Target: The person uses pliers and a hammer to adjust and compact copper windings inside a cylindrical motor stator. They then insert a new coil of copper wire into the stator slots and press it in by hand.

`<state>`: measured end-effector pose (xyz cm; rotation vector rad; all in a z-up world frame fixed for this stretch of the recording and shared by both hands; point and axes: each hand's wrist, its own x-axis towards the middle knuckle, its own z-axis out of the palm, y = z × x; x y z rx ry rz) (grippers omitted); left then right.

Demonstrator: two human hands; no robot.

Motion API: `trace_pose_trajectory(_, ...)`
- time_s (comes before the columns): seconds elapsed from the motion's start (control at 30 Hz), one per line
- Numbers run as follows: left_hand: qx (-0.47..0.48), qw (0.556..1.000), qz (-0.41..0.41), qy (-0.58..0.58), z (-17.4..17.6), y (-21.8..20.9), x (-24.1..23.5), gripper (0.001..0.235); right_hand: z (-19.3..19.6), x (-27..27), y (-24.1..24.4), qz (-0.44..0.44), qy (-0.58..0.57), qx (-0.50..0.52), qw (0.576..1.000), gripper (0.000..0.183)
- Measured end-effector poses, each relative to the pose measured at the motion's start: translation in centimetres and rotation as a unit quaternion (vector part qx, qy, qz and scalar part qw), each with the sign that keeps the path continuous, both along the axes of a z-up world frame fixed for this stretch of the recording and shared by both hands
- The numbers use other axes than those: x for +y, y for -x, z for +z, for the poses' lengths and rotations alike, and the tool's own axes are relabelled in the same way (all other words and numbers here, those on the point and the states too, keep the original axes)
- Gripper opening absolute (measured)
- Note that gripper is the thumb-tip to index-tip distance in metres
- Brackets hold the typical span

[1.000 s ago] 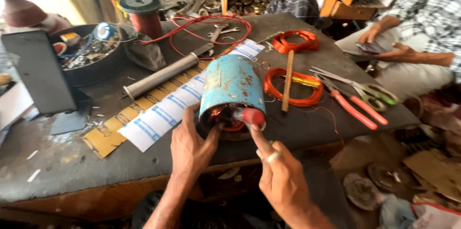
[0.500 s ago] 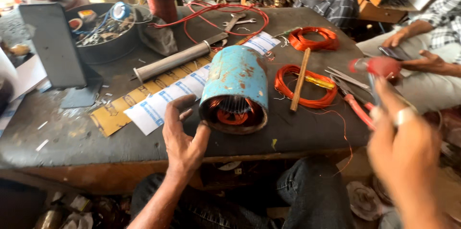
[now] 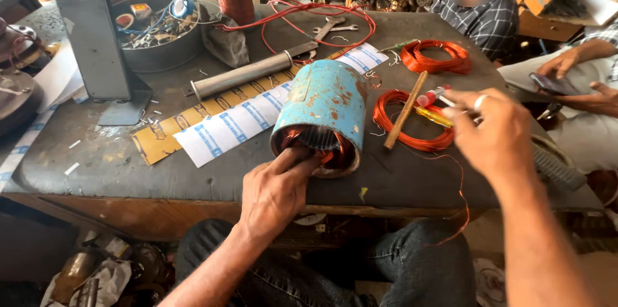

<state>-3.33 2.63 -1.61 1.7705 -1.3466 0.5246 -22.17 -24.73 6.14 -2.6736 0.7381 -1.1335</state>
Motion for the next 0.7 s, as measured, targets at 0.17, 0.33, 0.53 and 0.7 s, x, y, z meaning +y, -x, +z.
trace_pose_trajectory(0.17, -0.106, 0.991, 0.014, -0.080, -0.6, 0.0, -0.9, 0.036, 0.0, 3.4, -1.7, 0.094, -0.035, -0.032, 0.994, 0.027)
trace_pose_trajectory(0.33, -0.105, 0.985, -0.006, -0.140, 0.5, -0.3, -0.6, 0.024, -0.5, 2.1, -6.2, 0.138, -0.234, -0.053, 0.961, 0.036)
trace_pose_trajectory(0.53, 0.287, 0.955, 0.066, 0.043, 2.5, 4.7, -0.6, 0.039, -2.1, 1.7, -11.3, 0.144, -0.339, -0.039, 0.929, 0.055)
trace_pose_trajectory(0.7, 0.322, 0.912, -0.023, 0.252, 4.1, 8.9, -6.0, 0.075, -4.5, 1.2, -13.3, 0.202, -0.300, -0.063, 0.930, 0.066)
